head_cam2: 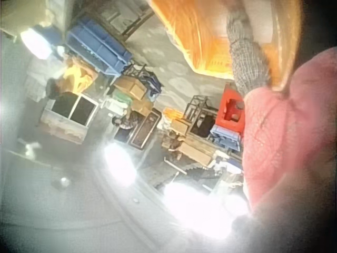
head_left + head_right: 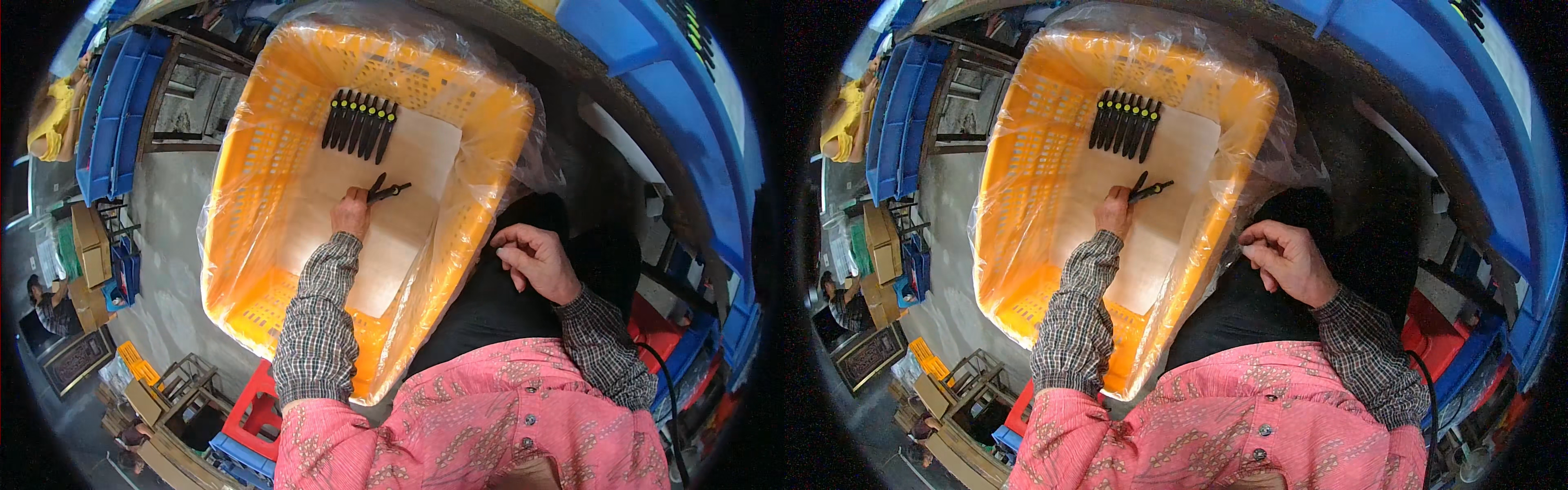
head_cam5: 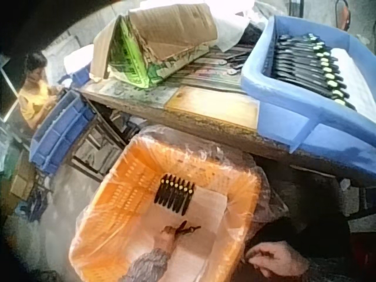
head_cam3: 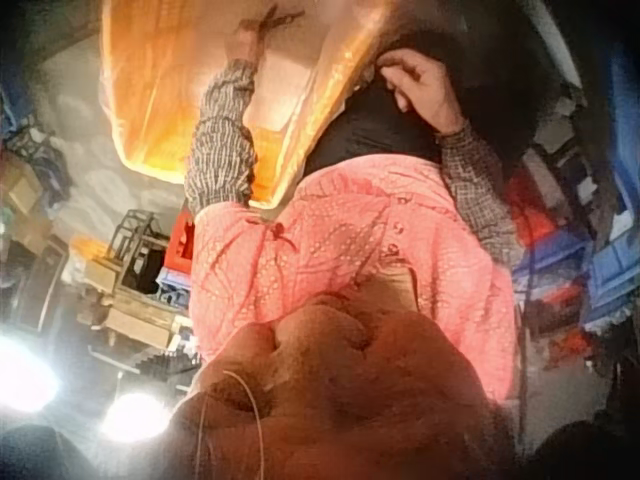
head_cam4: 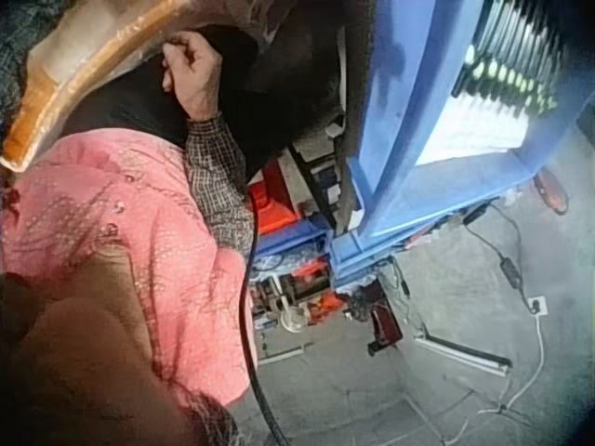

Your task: The person takes compasses from a blue tray, opens and closes their legs by hand, and arranges them in a row inside a yellow basket.

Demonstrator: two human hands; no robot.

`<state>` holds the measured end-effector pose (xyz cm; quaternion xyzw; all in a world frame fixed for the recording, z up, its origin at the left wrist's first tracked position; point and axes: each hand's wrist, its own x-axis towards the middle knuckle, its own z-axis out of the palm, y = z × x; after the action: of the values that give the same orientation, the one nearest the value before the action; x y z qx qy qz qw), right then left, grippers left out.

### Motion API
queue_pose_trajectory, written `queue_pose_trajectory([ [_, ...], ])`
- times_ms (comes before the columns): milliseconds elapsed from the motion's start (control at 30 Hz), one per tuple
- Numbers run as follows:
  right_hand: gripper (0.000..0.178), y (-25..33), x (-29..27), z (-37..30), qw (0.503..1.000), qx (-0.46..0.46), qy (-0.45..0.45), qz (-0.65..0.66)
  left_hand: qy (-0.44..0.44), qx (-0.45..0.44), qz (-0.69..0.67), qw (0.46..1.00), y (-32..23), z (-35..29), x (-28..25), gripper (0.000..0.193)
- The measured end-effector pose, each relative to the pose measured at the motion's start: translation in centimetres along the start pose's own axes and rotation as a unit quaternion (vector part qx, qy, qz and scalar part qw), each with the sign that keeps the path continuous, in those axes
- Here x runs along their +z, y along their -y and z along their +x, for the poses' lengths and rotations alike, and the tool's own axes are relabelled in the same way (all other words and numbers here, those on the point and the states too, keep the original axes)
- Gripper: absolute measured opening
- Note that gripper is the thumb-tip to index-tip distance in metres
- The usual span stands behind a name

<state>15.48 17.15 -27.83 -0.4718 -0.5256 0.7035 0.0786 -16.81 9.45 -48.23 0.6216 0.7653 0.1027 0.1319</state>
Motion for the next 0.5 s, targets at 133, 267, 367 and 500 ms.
queue_pose_trajectory([
  [133, 0.017, -0.3, 0.0, 0.2, 1.0, 0.0, 0.004, 0.006, -0.031, -0.079, -0.042, 0.995, -2.1, 1.0, 0.1, 0.017],
  [267, 0.017, 0.0, 0.1, 0.3, 1.0, 0.003, 0.006, 0.005, -0.088, -0.159, -0.116, 0.977, -4.4, 4.5, 1.3, 0.025],
  [367, 0.016, 0.1, 0.1, 0.3, 1.0, 0.004, 0.008, -0.005, -0.116, -0.233, -0.075, 0.962, -6.3, 6.5, 2.0, 0.03],
  [500, 0.016, 0.1, -0.2, 0.3, 1.0, 0.011, 0.008, 0.011, -0.121, -0.257, -0.063, 0.957, -7.5, 7.9, 2.6, 0.033],
])
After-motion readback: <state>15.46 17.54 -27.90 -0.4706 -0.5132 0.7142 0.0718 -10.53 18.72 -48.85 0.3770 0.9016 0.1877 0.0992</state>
